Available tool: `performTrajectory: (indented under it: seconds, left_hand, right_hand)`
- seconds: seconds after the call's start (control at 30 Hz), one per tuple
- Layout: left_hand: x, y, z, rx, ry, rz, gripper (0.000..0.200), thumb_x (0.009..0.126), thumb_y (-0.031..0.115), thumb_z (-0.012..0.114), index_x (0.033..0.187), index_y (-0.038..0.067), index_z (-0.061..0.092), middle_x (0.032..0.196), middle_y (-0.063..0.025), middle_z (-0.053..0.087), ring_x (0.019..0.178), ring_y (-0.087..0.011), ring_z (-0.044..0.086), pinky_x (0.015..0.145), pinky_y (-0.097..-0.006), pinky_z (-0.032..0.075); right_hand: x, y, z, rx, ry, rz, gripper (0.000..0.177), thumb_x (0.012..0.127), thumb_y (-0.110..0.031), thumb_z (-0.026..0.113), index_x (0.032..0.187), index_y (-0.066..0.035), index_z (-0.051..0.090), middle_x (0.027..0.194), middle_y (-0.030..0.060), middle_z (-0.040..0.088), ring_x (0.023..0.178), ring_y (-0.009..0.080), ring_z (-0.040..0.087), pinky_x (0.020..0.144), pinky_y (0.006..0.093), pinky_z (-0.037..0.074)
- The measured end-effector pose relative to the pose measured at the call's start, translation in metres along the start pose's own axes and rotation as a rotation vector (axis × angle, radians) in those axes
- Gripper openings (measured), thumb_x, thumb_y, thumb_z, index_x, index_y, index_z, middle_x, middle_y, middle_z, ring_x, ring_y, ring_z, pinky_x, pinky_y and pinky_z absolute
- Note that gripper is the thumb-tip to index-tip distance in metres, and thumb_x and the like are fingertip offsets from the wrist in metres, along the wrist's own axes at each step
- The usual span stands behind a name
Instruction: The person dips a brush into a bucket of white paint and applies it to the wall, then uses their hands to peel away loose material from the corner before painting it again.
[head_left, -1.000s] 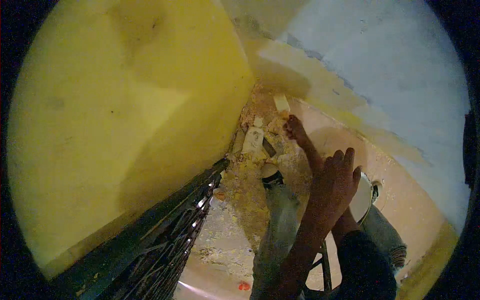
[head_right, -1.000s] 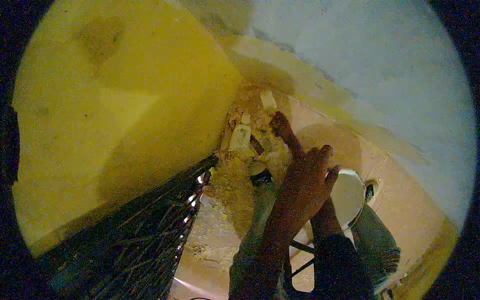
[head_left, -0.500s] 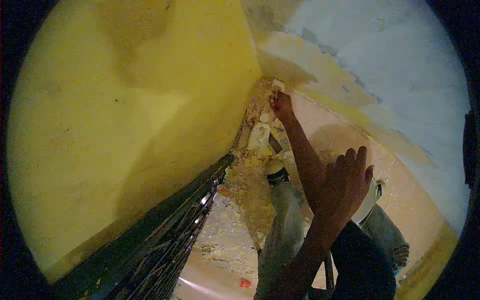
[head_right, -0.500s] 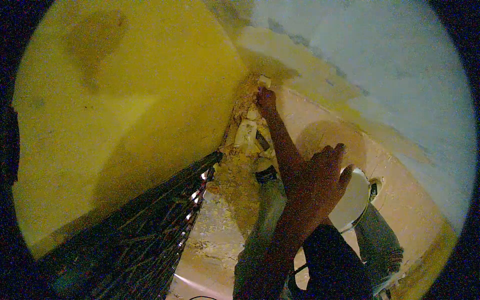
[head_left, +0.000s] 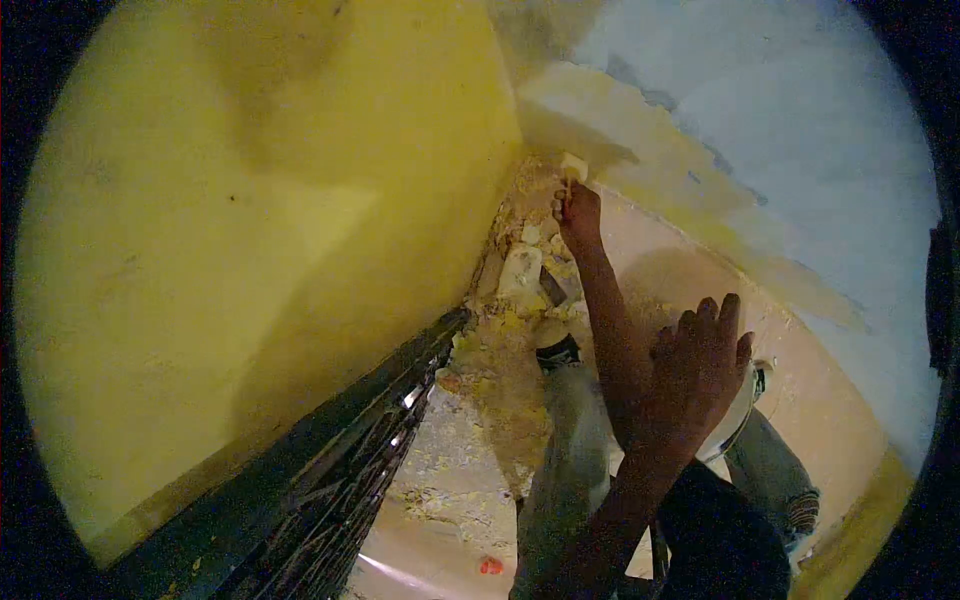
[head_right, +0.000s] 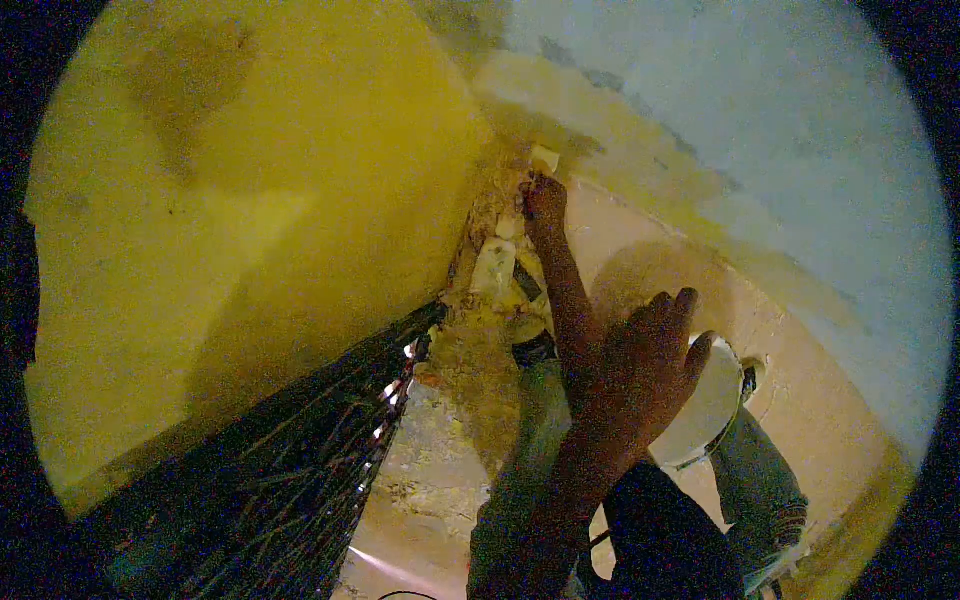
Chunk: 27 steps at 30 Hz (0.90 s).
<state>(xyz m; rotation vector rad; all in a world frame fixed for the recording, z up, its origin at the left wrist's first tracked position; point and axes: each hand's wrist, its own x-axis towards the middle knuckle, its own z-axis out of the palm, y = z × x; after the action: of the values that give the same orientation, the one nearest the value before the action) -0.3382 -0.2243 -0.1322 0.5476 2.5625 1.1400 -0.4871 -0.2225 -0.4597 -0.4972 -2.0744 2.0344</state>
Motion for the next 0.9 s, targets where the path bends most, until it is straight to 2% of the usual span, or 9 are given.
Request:
performTrajectory:
  seconds: [0.03, 0.17, 0.27, 0.33, 0.67, 0.77, 0.83, 0.87, 0.9]
  left_hand:
    - [-0.001, 0.0, 0.002, 0.017, 0.03, 0.023, 0.039, 0.088, 0.028, 0.059, 0.112, -0.002, 0.057, 0.093, -0.0187, 0.062, 0.084, -0.0311, 0.063, 0.08, -0.041, 0.05]
    - [-0.001, 0.003, 0.001, 0.023, 0.043, 0.034, 0.04, 0.088, 0.029, 0.058, 0.113, -0.002, 0.057, 0.092, -0.0184, 0.062, 0.083, -0.0307, 0.063, 0.079, -0.04, 0.05]
    - [-0.002, 0.001, -0.004, 0.047, 0.049, 0.045, 0.04, 0.088, 0.03, 0.058, 0.113, -0.001, 0.057, 0.091, -0.0182, 0.062, 0.083, -0.0304, 0.063, 0.079, -0.0392, 0.05]
    - [-0.001, 0.002, -0.003, 0.055, 0.05, 0.049, 0.04, 0.088, 0.03, 0.058, 0.113, -0.001, 0.058, 0.091, -0.0181, 0.063, 0.082, -0.0302, 0.063, 0.078, -0.0386, 0.05]
    - [-0.001, 0.002, -0.006, 0.085, 0.045, 0.071, 0.039, 0.087, 0.028, 0.06, 0.113, -0.001, 0.056, 0.091, -0.0174, 0.062, 0.082, -0.0316, 0.064, 0.077, -0.0412, 0.051]
    - [0.005, 0.004, -0.008, 0.065, -0.016, 0.079, 0.039, 0.087, 0.027, 0.06, 0.113, -0.002, 0.058, 0.09, -0.0178, 0.063, 0.081, -0.0309, 0.064, 0.079, -0.0399, 0.05]
    - [0.005, 0.006, -0.001, 0.014, -0.046, 0.03, 0.038, 0.086, 0.025, 0.061, 0.112, -0.002, 0.058, 0.089, -0.0183, 0.064, 0.082, -0.0304, 0.064, 0.08, -0.0398, 0.05]
    - [0.006, 0.005, -0.003, 0.013, -0.047, 0.033, 0.038, 0.086, 0.025, 0.061, 0.112, -0.002, 0.058, 0.089, -0.0183, 0.064, 0.082, -0.0304, 0.064, 0.08, -0.0398, 0.05]
    - [0.004, 0.005, -0.004, -0.01, -0.034, 0.053, 0.038, 0.086, 0.025, 0.061, 0.112, -0.003, 0.058, 0.09, -0.0186, 0.064, 0.083, -0.0308, 0.064, 0.081, -0.0395, 0.05]
  right_hand:
    - [-0.015, -0.019, -0.002, 0.723, 0.0, 0.376, 0.025, 0.096, -0.032, 0.051, 0.107, -0.011, 0.054, 0.077, 0.0053, 0.061, 0.056, 0.0164, 0.053, 0.051, 0.0327, 0.047]
    - [-0.068, -0.023, 0.005, 0.72, 0.103, 0.324, 0.033, 0.095, -0.039, 0.052, 0.113, -0.01, 0.052, 0.08, 0.0032, 0.06, 0.059, 0.0124, 0.052, 0.05, 0.0257, 0.044]
    - [-0.071, -0.008, 0.012, 0.596, 0.299, 0.373, 0.044, 0.096, -0.024, 0.051, 0.136, -0.012, 0.039, 0.089, 0.0028, 0.06, 0.062, 0.0106, 0.053, 0.05, 0.0258, 0.045]
    - [-0.054, 0.047, 0.009, 0.643, 0.269, 0.386, 0.042, 0.095, -0.038, 0.052, 0.13, -0.016, 0.043, 0.086, 0.0017, 0.06, 0.061, 0.0113, 0.053, 0.047, 0.0229, 0.043]
    - [-0.027, 0.106, 0.016, 0.841, 0.224, 0.634, 0.027, 0.091, -0.028, 0.058, 0.115, -0.015, 0.053, 0.079, 0.0018, 0.057, 0.043, 0.0109, 0.046, 0.033, 0.0269, 0.03]
    - [-0.029, 0.13, 0.025, 0.639, 0.293, 0.505, 0.015, 0.093, -0.027, 0.052, 0.103, -0.016, 0.056, 0.071, 0.0018, 0.055, 0.043, 0.0131, 0.046, 0.035, 0.0287, 0.032]
    - [-0.027, 0.173, 0.03, 0.022, 0.102, -0.14, 0.015, 0.093, -0.026, 0.048, 0.096, -0.014, 0.057, 0.064, 0.0023, 0.053, 0.042, 0.0164, 0.047, 0.036, 0.03, 0.034]
    - [-0.024, 0.158, 0.028, 0.021, 0.105, -0.141, 0.015, 0.093, -0.026, 0.048, 0.096, -0.014, 0.057, 0.064, 0.0023, 0.053, 0.042, 0.0164, 0.047, 0.036, 0.03, 0.034]
    - [-0.02, 0.135, 0.027, 0.304, 0.216, 0.19, 0.015, 0.093, -0.024, 0.047, 0.096, -0.014, 0.057, 0.063, 0.0029, 0.052, 0.042, 0.0173, 0.046, 0.037, 0.0306, 0.034]
